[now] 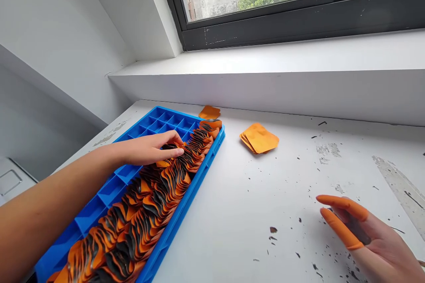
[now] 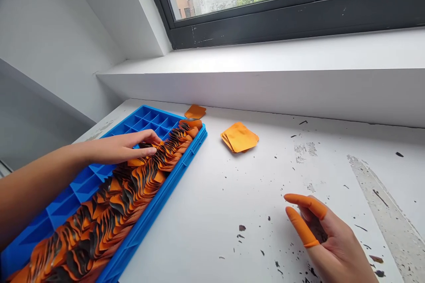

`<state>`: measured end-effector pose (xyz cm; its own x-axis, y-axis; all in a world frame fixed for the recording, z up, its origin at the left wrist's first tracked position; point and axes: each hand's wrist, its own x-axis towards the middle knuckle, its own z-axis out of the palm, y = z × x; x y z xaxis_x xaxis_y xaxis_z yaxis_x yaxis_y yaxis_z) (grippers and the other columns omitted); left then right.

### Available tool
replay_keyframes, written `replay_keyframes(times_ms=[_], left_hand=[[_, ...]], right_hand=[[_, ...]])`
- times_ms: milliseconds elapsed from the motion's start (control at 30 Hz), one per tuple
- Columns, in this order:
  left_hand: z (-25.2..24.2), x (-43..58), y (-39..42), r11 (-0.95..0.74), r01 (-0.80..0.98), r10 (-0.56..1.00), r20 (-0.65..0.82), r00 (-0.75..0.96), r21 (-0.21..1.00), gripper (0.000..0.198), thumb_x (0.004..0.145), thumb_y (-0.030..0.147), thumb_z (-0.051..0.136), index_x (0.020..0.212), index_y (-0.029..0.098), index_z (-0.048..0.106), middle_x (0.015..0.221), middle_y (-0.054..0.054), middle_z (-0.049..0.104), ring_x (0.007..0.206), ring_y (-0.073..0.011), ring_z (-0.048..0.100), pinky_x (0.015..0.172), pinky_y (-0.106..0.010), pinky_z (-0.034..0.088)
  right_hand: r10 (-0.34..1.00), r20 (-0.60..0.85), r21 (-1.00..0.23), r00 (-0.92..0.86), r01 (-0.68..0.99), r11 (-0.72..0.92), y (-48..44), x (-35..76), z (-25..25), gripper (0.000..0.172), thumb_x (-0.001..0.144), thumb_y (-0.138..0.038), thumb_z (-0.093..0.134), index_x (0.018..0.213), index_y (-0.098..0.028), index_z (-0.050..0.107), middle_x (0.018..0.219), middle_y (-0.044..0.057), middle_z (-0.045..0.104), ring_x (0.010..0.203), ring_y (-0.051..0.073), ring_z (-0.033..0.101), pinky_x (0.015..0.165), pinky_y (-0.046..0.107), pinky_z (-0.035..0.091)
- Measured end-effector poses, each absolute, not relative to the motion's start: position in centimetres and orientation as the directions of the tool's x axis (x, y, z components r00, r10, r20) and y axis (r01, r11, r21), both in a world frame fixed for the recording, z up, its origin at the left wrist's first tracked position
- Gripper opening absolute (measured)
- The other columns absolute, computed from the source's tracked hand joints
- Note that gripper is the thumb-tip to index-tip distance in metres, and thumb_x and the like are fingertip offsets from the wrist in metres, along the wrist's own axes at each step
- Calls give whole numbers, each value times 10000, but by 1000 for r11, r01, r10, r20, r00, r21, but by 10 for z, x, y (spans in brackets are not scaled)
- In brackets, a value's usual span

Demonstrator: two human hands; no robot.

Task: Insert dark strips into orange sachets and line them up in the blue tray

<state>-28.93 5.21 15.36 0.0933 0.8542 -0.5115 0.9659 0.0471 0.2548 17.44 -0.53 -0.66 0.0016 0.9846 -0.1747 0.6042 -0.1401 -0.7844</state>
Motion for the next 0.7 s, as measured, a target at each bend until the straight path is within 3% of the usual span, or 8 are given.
replay_keyframes(times_ms=[167,367,567,700], left_hand=[[153,-311,43,58,939,895,-434,102,339,500,933,660,471,1222,307,675,1283,-24,702,1133,-252,662,954,-325,540],[150,-315,44,-24,952,955,-274,112,306,528,870,709,535,1092,298,781,1170,-59,739,1066,-276,673,925,-354,560],[150,-310,47,-140,937,977,-108,183,319,490,879,678,543,1004,287,811,1042,-62,719,898,-216,668,784,-303,592],[146,-314,45,-170,941,981,-44,190,293,420,901,601,545,984,263,780,989,-43,732,815,-185,674,699,-266,580]], right_hand=[[978,-208,-790,22,586,-181,-6,173,-4,517,748,-671,673,1131,-325,710,1078,44,753,1052,320,697,853,374,590],[975,-221,-788,34,583,-199,-5,171,-4,532,732,-686,672,1124,-329,716,1072,43,754,1034,318,702,881,391,580],[975,-217,-791,44,578,-202,-4,171,-3,530,706,-679,692,1109,-336,729,1047,40,759,1008,320,704,881,404,576],[977,-191,-791,100,573,-213,-3,164,6,530,645,-708,683,1015,-336,758,944,41,764,898,319,715,779,404,582]])
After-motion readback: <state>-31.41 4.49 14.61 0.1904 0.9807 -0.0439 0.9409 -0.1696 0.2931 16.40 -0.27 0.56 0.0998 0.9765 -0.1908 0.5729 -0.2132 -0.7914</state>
